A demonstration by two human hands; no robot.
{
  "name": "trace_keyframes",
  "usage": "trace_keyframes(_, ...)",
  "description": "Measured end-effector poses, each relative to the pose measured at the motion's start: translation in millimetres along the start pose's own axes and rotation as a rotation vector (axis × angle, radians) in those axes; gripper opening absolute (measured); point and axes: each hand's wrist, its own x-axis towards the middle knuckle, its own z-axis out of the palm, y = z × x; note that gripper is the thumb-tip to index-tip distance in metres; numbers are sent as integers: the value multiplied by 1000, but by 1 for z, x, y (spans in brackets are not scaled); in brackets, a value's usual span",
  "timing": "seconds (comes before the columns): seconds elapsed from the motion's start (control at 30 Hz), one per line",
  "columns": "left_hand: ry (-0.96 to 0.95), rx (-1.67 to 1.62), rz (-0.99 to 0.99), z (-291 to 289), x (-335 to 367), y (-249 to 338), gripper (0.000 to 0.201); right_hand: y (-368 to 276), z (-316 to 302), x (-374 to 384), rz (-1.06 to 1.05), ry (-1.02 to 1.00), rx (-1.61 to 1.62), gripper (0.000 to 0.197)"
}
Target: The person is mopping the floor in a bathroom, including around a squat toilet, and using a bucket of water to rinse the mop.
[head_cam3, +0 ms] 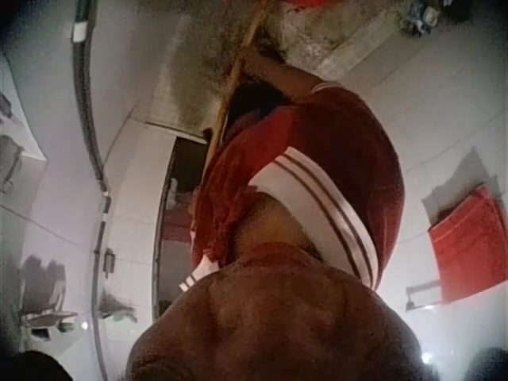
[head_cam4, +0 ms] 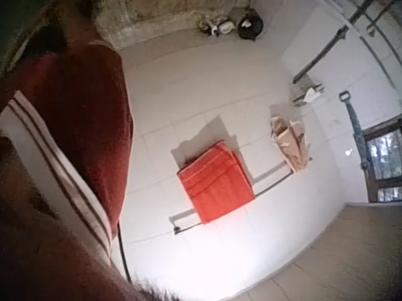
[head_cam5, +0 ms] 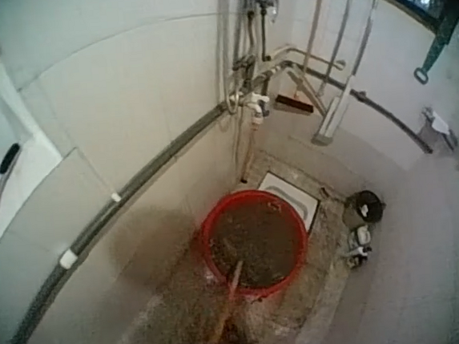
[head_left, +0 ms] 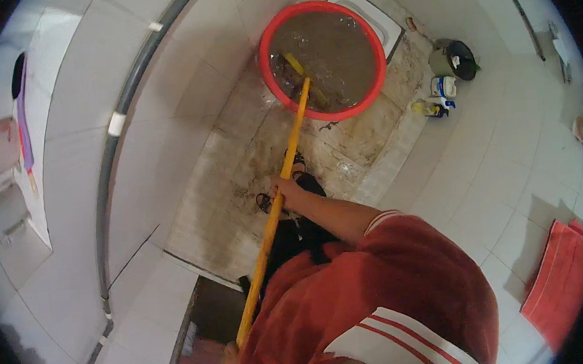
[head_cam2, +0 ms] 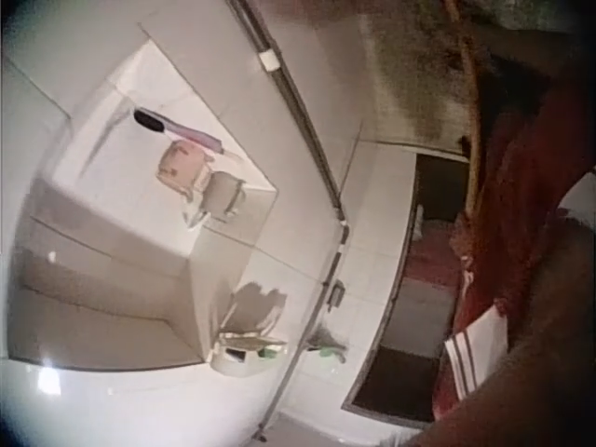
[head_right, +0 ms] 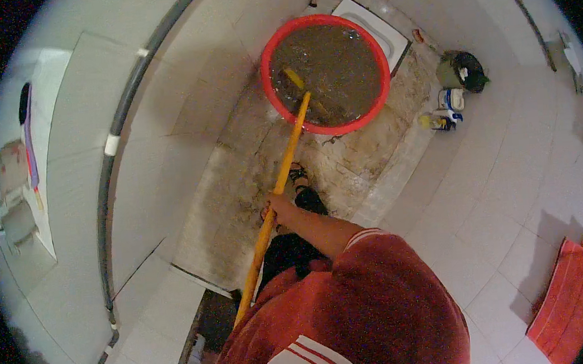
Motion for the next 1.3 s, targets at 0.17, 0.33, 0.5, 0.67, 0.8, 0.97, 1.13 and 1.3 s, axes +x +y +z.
trace_keyframes(0.17, -97, -309, 221, 15, 28, -5, 37, -23, -20, -1, -65, 9, 118, 21)
trace_keyframes(0.33, -70, 38, 405, 18, 63, -46, 41, 13, 1, -23, -114, 75, 119, 24)
trace_keyframes(0.5, 276, 308, 654, 120, 118, -169, 39, 56, -9, -47, -49, 46, 90, 24)
trace_keyframes(0.67, 87, 158, 400, 92, 92, -89, 38, 24, -33, -31, -223, -130, 56, 30)
trace_keyframes(0.8, 368, 182, 636, 37, 95, -19, 28, -3, -12, 1, -258, 106, 103, 30)
trace_keyframes(0.97, 160, -10, 512, 76, 82, -28, 24, 11, -69, 50, -14, -70, 100, 29)
trace_keyframes(1.13, 297, -1, 502, 96, 110, -19, 28, -18, -45, 44, 8, 63, 165, 29)
trace_keyframes(1.3, 275, 235, 446, 115, 139, -18, 23, -35, -44, 44, -83, 8, 182, 33)
